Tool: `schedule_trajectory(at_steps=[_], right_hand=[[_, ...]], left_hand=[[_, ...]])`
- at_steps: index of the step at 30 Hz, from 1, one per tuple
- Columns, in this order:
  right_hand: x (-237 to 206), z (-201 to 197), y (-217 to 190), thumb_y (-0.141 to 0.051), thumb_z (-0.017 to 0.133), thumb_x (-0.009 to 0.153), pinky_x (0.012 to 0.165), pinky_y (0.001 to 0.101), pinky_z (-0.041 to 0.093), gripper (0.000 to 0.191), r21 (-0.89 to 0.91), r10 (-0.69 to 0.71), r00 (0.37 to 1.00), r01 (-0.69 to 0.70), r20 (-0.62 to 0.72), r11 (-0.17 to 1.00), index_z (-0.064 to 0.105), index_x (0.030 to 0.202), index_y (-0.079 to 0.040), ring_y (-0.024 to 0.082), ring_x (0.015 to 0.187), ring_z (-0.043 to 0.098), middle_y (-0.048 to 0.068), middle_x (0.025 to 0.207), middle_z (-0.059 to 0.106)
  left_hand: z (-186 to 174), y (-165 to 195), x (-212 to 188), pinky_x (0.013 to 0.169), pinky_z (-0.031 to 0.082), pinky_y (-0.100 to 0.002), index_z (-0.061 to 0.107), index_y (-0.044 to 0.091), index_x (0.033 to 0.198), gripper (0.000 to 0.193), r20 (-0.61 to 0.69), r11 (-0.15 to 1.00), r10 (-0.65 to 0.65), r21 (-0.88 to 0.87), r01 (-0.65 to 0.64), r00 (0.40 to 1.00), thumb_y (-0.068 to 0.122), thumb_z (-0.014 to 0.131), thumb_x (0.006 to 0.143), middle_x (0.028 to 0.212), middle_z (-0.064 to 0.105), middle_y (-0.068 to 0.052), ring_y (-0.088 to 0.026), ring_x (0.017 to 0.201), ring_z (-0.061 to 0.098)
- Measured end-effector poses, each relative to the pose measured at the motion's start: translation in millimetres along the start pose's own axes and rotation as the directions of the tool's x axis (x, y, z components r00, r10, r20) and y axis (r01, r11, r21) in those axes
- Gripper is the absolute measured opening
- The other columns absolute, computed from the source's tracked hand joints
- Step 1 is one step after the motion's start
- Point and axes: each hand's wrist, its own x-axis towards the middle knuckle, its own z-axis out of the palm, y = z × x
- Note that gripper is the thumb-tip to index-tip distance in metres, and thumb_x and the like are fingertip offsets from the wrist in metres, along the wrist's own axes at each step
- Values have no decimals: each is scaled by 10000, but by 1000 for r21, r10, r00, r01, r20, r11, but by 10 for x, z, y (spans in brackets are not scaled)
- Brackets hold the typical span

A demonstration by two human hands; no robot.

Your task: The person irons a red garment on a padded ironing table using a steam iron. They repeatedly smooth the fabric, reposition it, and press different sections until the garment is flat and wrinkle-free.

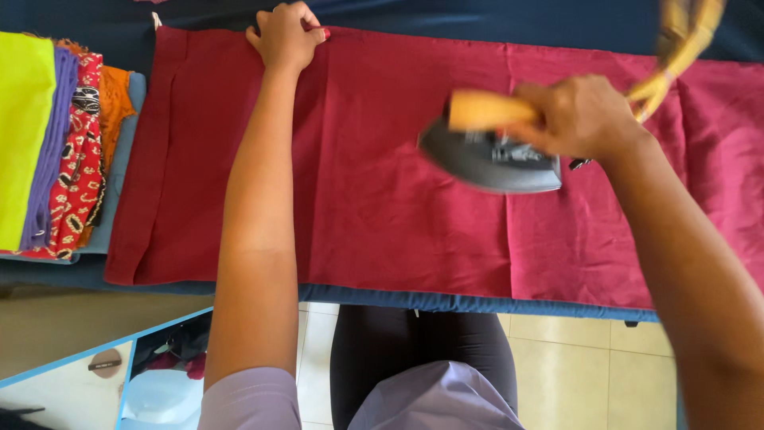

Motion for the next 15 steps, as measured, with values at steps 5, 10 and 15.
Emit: schedule_trajectory(at_steps=[5, 10, 15], right_hand=[[126, 45, -369, -638, 631, 922, 523, 497, 533, 523, -145, 100, 992, -110, -70, 983, 667, 967, -119, 347, 577, 686, 110, 629, 649], [674, 401, -423, -624, 652, 1035, 482, 506, 535, 557, -210, 326, 881, -411, -343, 887, 674, 1001, -69, 384, 569, 693, 151, 657, 682], [1370, 614, -132, -622, 627, 1041, 539, 505, 566, 599, -150, 300, 866, -385, -399, 911, 733, 962, -37, 410, 640, 713, 203, 731, 714]], left_hand=[[136, 3, 61, 1098, 224, -728, 704, 216, 972, 216, -98, 994, -8, 108, 19, 995, 275, 851, 824, 1148, 655, -10, -310, 1220, 510], [128, 151, -411, 1013, 166, -780, 495, 65, 1389, 628, -390, 906, 416, 258, -336, 821, 201, 816, 866, 1444, 455, -204, -435, 1358, 354], [-320, 558, -1806, 1173, 298, -610, 658, 155, 1087, 263, 52, 723, 681, -206, -659, 730, 177, 754, 843, 1157, 668, -27, -298, 1202, 618]])
